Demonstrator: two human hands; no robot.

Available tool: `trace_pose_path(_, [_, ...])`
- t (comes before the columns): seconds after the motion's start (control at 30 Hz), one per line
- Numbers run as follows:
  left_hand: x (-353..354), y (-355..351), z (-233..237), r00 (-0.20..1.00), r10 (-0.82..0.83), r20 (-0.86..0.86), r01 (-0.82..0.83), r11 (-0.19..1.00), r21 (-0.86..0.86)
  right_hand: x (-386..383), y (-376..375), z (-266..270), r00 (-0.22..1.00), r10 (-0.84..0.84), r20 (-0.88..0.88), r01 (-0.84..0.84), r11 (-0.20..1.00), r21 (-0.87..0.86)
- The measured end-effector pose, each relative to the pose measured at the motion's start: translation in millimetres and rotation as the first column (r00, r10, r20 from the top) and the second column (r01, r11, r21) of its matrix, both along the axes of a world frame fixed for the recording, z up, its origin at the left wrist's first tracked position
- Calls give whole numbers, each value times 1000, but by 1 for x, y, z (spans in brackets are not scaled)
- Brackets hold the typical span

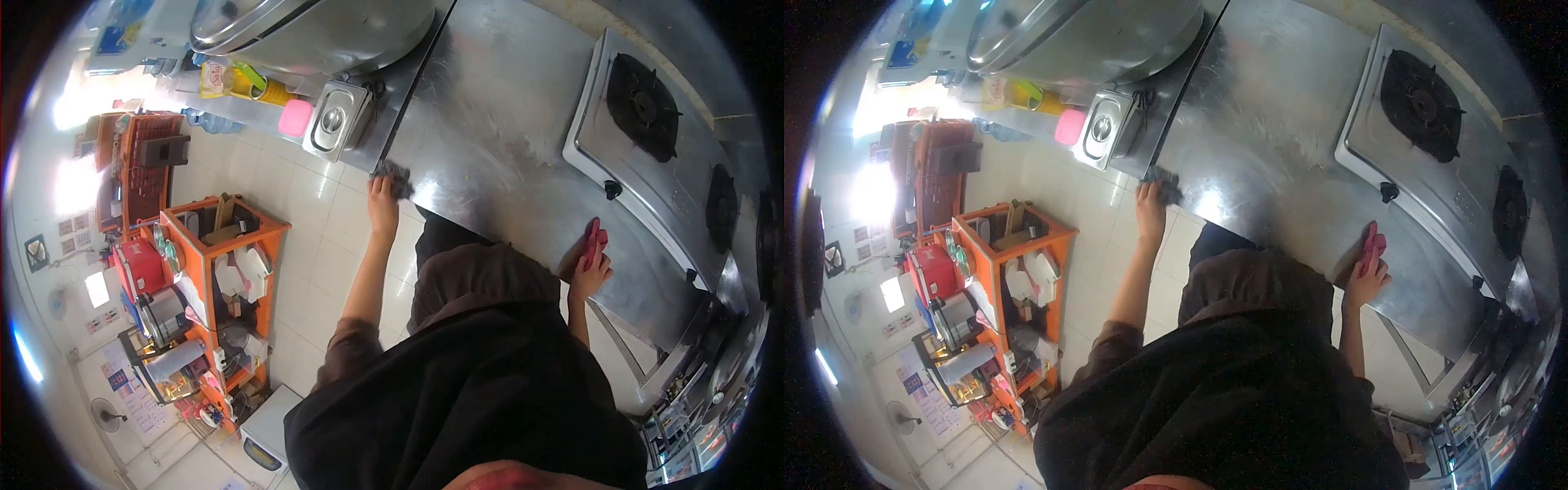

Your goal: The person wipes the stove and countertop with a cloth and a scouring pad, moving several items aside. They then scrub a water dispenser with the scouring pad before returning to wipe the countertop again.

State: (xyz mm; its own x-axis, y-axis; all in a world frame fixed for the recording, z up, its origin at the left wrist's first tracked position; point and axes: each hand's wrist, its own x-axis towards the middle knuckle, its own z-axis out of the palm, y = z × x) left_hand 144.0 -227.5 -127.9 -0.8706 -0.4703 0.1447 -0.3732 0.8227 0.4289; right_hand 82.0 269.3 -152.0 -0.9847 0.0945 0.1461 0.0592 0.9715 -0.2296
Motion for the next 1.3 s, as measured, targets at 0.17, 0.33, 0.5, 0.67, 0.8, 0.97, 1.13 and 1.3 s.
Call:
trace_pose_path(0.17, [-125, 20, -12, 999, 35, -15, -31, 979, 201, -4, 45, -47, 985, 170, -31, -169, 985, 47])
trace_pose_path(0.33, [-162, 24, -2, 998, 32, -57, -28, 997, 74, -12, 5, -18, 987, 152, -50, -141, 975, 171])
trace_pose_path(0.5, [-9, 50, 2, 968, 239, -72, -232, 968, 93, -9, 8, -11, 999, 51, -17, -49, 992, 114])
trace_pose_path(0.67, [-37, 127, -29, 992, -119, -29, 114, 983, -144, -11, 22, -21, 985, 155, -81, -138, 974, 180])
trace_pose_path(0.8, [-52, 224, -42, 862, -507, -13, 503, 858, -105, -8, 18, -10, 986, 152, 62, -162, 962, 217])
trace_pose_path(0.97, [-49, 12, -38, 997, 79, -13, -76, 986, 145, -10, -1, 4, 989, 143, -30, -140, 986, 88])
trace_pose_path(1.13, [-8, 27, -15, 922, -360, -140, 372, 926, 69, -11, -4, -1, 989, 100, -106, -92, 993, 74])
trace_pose_path(1.3, [22, 23, -21, 921, -313, -231, 343, 934, 102, -12, -8, 2, 989, 104, -104, -100, 994, 40])
